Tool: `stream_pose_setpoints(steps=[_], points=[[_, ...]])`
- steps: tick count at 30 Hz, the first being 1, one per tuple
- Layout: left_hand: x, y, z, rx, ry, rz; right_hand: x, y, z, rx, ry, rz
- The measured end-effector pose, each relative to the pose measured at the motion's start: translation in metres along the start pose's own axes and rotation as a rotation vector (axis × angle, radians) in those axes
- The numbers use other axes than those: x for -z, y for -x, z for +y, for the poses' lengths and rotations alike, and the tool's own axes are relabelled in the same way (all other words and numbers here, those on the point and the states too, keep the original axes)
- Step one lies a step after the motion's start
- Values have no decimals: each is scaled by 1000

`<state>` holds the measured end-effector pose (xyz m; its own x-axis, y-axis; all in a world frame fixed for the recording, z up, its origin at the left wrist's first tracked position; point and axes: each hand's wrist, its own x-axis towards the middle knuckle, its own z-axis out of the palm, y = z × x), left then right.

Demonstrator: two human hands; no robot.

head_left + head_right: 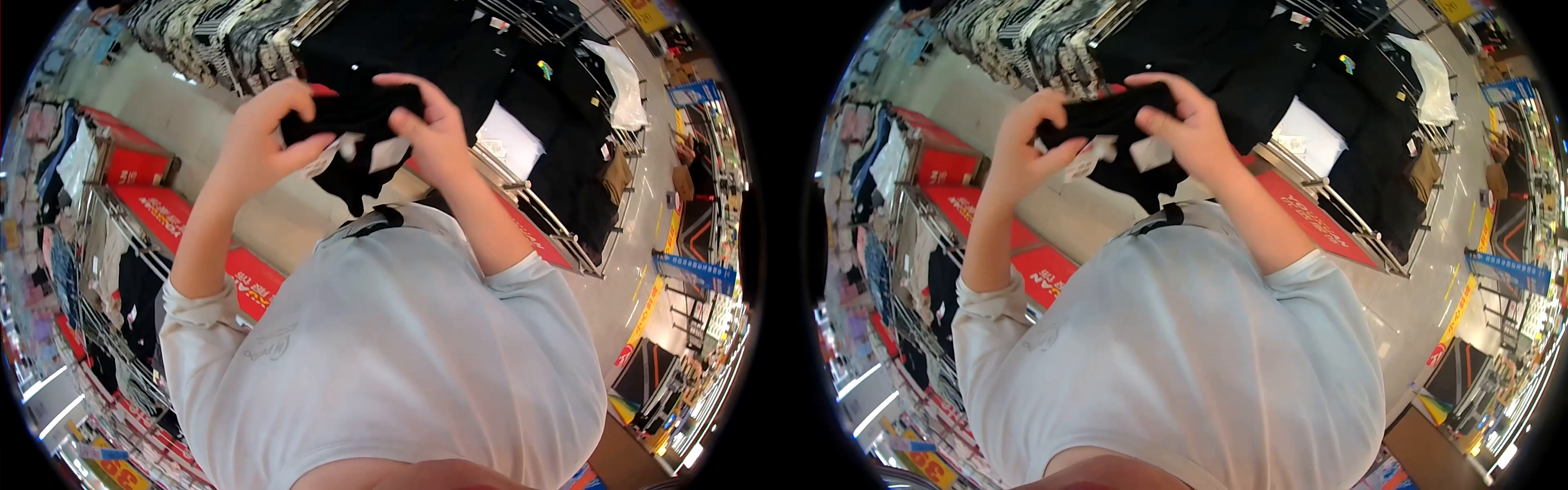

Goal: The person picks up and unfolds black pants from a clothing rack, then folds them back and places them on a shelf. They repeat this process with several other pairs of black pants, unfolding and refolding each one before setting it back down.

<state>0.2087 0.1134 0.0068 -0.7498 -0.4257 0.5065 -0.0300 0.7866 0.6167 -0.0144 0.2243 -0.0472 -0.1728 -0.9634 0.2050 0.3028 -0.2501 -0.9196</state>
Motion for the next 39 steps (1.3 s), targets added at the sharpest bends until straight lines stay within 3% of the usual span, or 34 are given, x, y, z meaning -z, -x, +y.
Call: stream_pose_setpoints(steps=[2, 5, 8, 10, 12, 13, 14, 16, 17, 18, 20, 21, 22, 24, 26, 28, 30, 32, 34, 35, 36, 38, 39], points=[[-19, 12, 0, 215, 423, 153, -5, 15, 8, -75, -153, -77], [-20, 17, 6, 336, 573, 83, -3, 27, 22, -246, -308, -274], [-21, 43, -12, 423, 606, 81, -11, 34, 22, -430, -358, -126], [-26, 72, -31, 436, 860, 259, -28, 31, 11, -137, 165, -134], [-36, 106, -63, 405, 1151, 243, -48, 27, 11, 40, 251, -226], [-44, 112, -81, 162, 1403, 146, -61, 27, 10, 3, 258, -207], [-49, 122, -94, 162, 1403, 149, -72, 26, 9, -35, 265, -189], [-56, 147, -120, 387, 1342, 314, -86, 18, 12, -2, 339, -230], [-62, 158, -143, 278, 1369, 277, -91, 13, 12, 37, 413, -267], [-64, 183, -162, 407, 1452, 366, -96, 6, 11, 36, 420, -282], [-63, 198, -158, 516, 1167, 436, -105, -16, 8, 130, 457, -128], [-73, 203, -151, 932, 1117, 861, -108, -28, -2, -64, 338, -91], [-82, 214, -164, 930, 1025, 873, -110, -41, -1, -33, 287, -51], [-91, 241, -176, 924, 986, 752, -109, -54, -19, -145, 322, -224], [-74, 240, -190, 827, 881, 740, -108, -65, -16, -142, 325, -207], [-42, 207, -181, 736, 773, 728, -105, -75, -11, -144, 325, -192], [2, 155, -168, 630, 885, 362, -100, -87, -1, -119, 257, -216], [19, 124, -169, 588, 875, 304, -95, -100, 9, -59, 210, -188], [32, 86, -174, 559, 902, 225, -86, -120, 11, -240, 167, -138], [31, 54, -170, 584, 803, 307, -77, -132, 16, -118, 205, -144], [41, 43, -197, 452, 593, 177, -68, -143, 11, -149, 170, -180], [50, 7, -199, 699, 387, 216, -43, -169, 13, -134, 171, -252], [54, -15, -200, 675, 366, 226, -30, -184, 15, -141, 55, -262]])
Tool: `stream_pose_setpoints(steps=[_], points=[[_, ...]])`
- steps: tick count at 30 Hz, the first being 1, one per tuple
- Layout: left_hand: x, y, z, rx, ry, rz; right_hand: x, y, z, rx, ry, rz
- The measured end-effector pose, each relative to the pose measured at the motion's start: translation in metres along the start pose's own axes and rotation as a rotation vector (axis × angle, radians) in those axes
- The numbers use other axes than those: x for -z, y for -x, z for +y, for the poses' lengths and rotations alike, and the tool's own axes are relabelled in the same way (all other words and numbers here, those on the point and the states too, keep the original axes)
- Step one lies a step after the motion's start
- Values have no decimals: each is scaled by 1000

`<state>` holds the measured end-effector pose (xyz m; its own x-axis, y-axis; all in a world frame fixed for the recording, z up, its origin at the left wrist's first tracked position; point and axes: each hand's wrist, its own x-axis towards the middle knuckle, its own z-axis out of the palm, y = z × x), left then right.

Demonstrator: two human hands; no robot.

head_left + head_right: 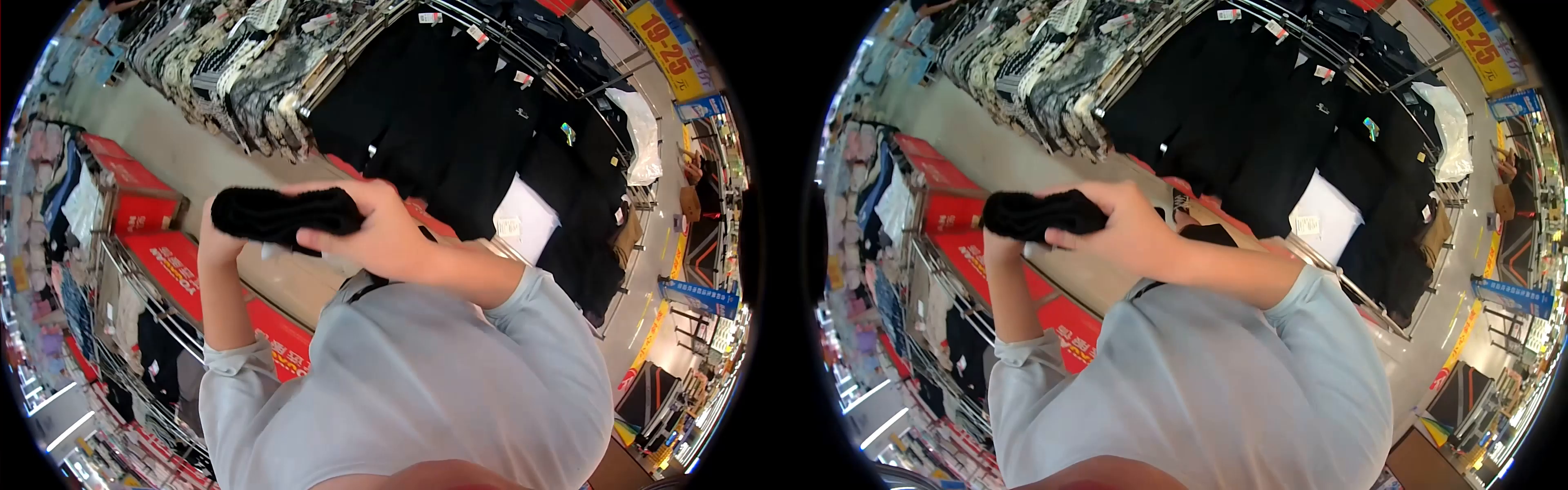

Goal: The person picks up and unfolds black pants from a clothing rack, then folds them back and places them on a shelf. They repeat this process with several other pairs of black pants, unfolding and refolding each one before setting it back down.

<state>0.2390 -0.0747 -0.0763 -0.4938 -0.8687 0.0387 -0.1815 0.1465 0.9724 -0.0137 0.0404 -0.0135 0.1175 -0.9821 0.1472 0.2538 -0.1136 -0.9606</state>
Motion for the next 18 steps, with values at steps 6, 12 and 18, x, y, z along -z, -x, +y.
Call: stream_pose_setpoints(steps=[6, 12, 18], points=[[-34, -157, 64, -287, 463, -546, 109, -70, -12, 121, -52, -177], [-58, -363, 43, -208, 191, -697, 244, -172, -7, 223, -8, 91], [-156, -598, -33, 174, 8, -801, 417, -283, 68, -82, -121, 542]])
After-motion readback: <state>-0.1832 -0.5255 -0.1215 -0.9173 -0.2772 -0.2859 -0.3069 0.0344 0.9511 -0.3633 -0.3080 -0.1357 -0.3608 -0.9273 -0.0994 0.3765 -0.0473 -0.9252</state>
